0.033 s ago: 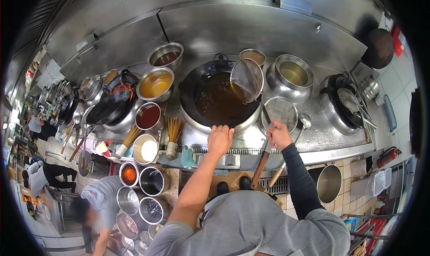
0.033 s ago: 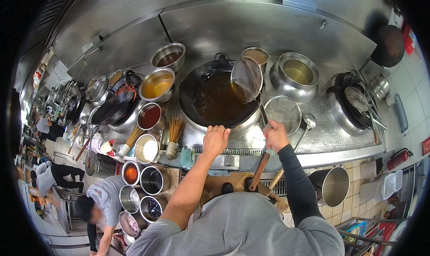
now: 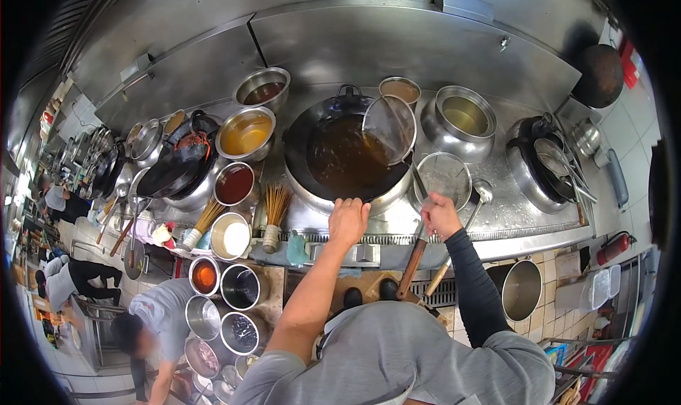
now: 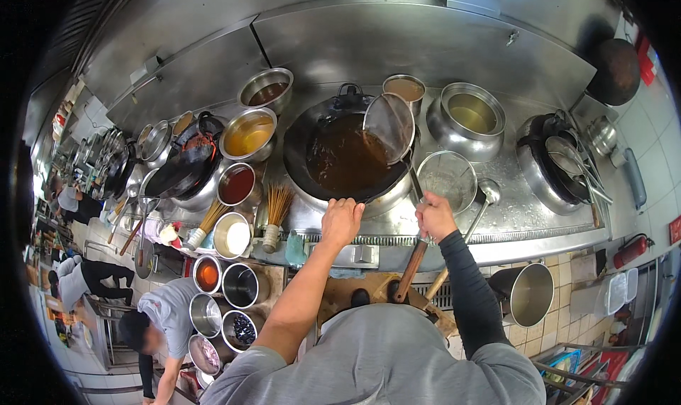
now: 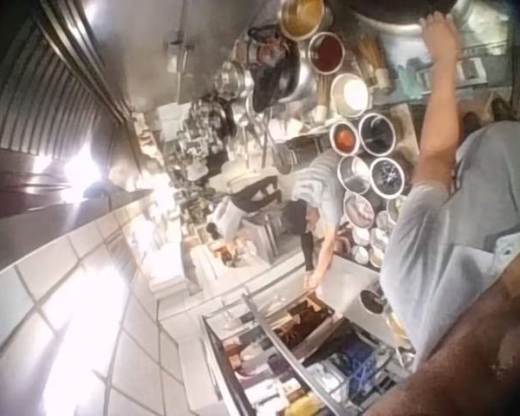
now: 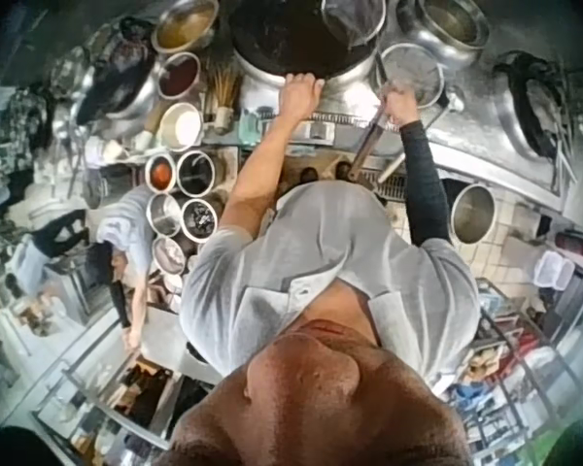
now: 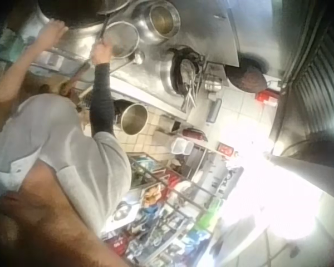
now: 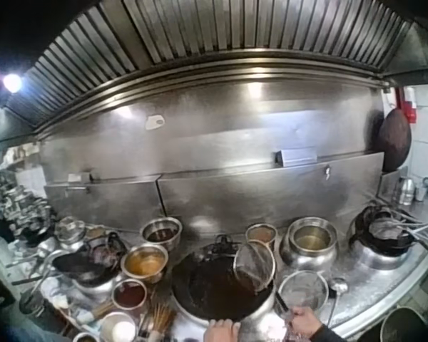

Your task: The person scoops liquid with a ladle, wipes the handles of skimmers with a cloth, strains oil from a wok using a skimmer, and holds the edge of the wok.

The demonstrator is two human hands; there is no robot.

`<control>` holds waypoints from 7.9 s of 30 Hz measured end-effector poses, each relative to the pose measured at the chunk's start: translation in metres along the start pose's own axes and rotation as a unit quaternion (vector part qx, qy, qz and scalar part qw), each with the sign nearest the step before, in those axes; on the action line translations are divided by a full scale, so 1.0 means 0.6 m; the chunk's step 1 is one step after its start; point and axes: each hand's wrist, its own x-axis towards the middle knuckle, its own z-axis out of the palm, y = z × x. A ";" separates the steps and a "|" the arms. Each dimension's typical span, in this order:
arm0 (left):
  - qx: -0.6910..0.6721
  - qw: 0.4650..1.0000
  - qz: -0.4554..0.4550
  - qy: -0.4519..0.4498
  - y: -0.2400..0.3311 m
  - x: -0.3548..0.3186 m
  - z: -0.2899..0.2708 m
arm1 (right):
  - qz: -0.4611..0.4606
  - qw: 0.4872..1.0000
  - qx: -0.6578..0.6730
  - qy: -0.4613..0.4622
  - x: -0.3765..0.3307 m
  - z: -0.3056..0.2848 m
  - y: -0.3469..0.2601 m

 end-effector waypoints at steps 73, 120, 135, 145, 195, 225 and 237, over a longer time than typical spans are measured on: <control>0.015 1.000 0.027 -0.003 -0.002 0.009 0.015 | -0.219 0.847 -0.422 0.240 0.251 -0.125 0.036; -0.142 0.904 0.399 -0.063 0.329 -0.031 -0.459 | 0.353 0.766 -0.507 -0.177 -0.496 -0.241 0.709; 0.120 0.983 0.078 -0.119 0.017 0.041 -0.005 | 0.257 0.923 -0.264 0.112 -0.374 -0.199 0.617; 0.091 0.990 0.070 -0.083 -0.002 0.046 0.021 | 0.270 0.907 -0.309 0.096 -0.371 -0.187 0.619; 0.057 0.997 0.054 -0.027 -0.043 0.036 0.019 | 0.246 0.908 -0.319 0.112 -0.391 -0.191 0.618; 0.078 0.996 0.048 -0.015 -0.020 0.035 0.040 | 0.190 0.918 -0.349 0.009 -0.355 -0.215 0.727; 0.069 0.996 0.045 -0.021 -0.014 0.036 0.038 | 0.138 0.915 -0.379 0.034 -0.372 -0.220 0.754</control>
